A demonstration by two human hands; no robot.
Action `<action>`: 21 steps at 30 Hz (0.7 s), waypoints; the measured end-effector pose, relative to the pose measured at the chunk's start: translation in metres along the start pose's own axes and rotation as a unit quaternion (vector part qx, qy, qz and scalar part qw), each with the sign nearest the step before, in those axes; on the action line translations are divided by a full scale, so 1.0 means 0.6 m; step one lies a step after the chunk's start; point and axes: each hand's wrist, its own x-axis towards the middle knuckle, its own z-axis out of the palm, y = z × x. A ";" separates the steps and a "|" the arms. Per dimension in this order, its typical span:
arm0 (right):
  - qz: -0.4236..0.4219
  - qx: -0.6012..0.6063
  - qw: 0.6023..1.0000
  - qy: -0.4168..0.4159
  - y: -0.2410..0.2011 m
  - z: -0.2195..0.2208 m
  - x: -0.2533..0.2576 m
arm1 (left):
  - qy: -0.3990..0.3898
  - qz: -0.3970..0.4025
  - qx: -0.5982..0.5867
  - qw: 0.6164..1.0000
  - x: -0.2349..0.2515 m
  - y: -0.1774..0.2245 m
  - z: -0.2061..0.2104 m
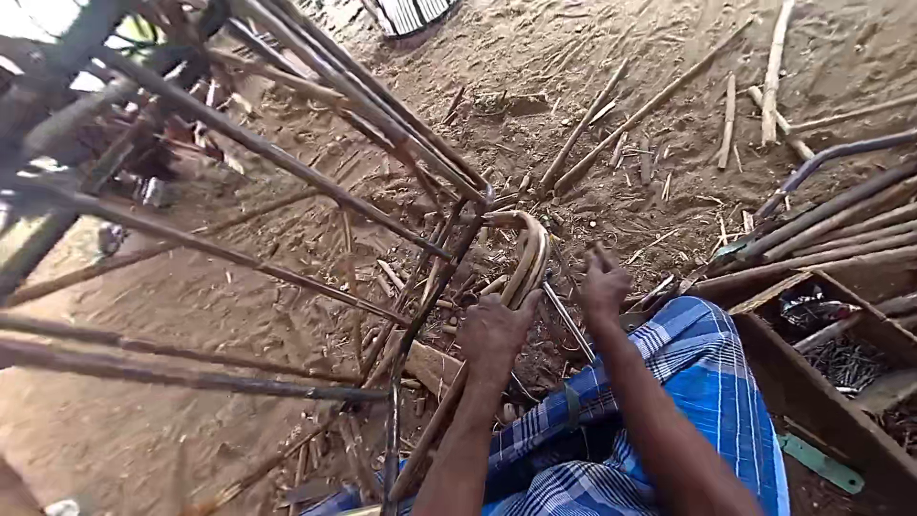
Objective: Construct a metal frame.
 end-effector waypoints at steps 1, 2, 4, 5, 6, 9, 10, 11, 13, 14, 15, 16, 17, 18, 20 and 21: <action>-0.018 0.012 1.000 0.003 0.003 -0.008 0.034 | -0.006 0.006 -0.015 1.000 0.004 -0.004 0.000; -0.058 0.003 0.998 -0.019 0.003 -0.024 0.046 | -0.016 0.025 -0.032 0.999 0.008 -0.011 -0.002; -0.168 -0.058 0.980 -0.088 0.004 -0.064 0.009 | -0.058 0.083 -0.106 0.989 0.013 -0.031 -0.008; -0.212 -0.072 0.967 -0.124 0.017 -0.075 -0.027 | -0.085 0.113 -0.160 0.977 0.011 -0.044 -0.010; -0.242 -0.080 0.954 -0.157 0.038 -0.078 -0.059 | -0.112 0.133 -0.192 0.966 0.017 -0.053 -0.010; -0.280 -0.074 0.937 -0.197 0.090 -0.058 -0.116 | -0.160 0.156 -0.205 0.953 0.043 -0.068 0.000; -0.286 -0.078 0.935 -0.192 0.094 -0.052 -0.123 | -0.159 0.159 -0.210 0.951 0.043 -0.073 0.003; -0.294 -0.088 0.933 -0.187 0.094 -0.048 -0.125 | -0.152 0.160 -0.216 0.951 0.043 -0.077 0.007; -0.313 -0.109 0.926 -0.180 0.092 -0.043 -0.128 | -0.138 0.163 -0.218 0.952 0.041 -0.082 0.011; -0.320 -0.115 0.923 -0.180 0.091 -0.040 -0.128 | -0.131 0.165 -0.215 0.954 0.041 -0.083 0.012; -0.334 -0.117 0.918 -0.181 0.088 -0.038 -0.127 | -0.127 0.168 -0.212 0.954 0.041 -0.082 0.014; -0.350 -0.119 0.912 -0.180 0.086 -0.036 -0.126 | -0.124 0.168 -0.209 0.955 0.041 -0.081 0.015; -0.360 -0.118 0.908 -0.181 0.084 -0.034 -0.126 | -0.120 0.165 -0.204 0.958 0.039 -0.080 0.015; -0.363 -0.116 0.906 -0.183 0.086 -0.033 -0.128 | -0.113 0.158 -0.191 0.962 0.035 -0.079 0.015; -0.362 -0.114 0.909 -0.171 0.093 -0.028 -0.130 | -0.087 0.130 -0.149 0.976 0.024 -0.072 0.012; -0.360 -0.114 0.912 -0.160 0.096 -0.024 -0.130 | -0.073 0.116 -0.125 0.983 0.020 -0.067 0.010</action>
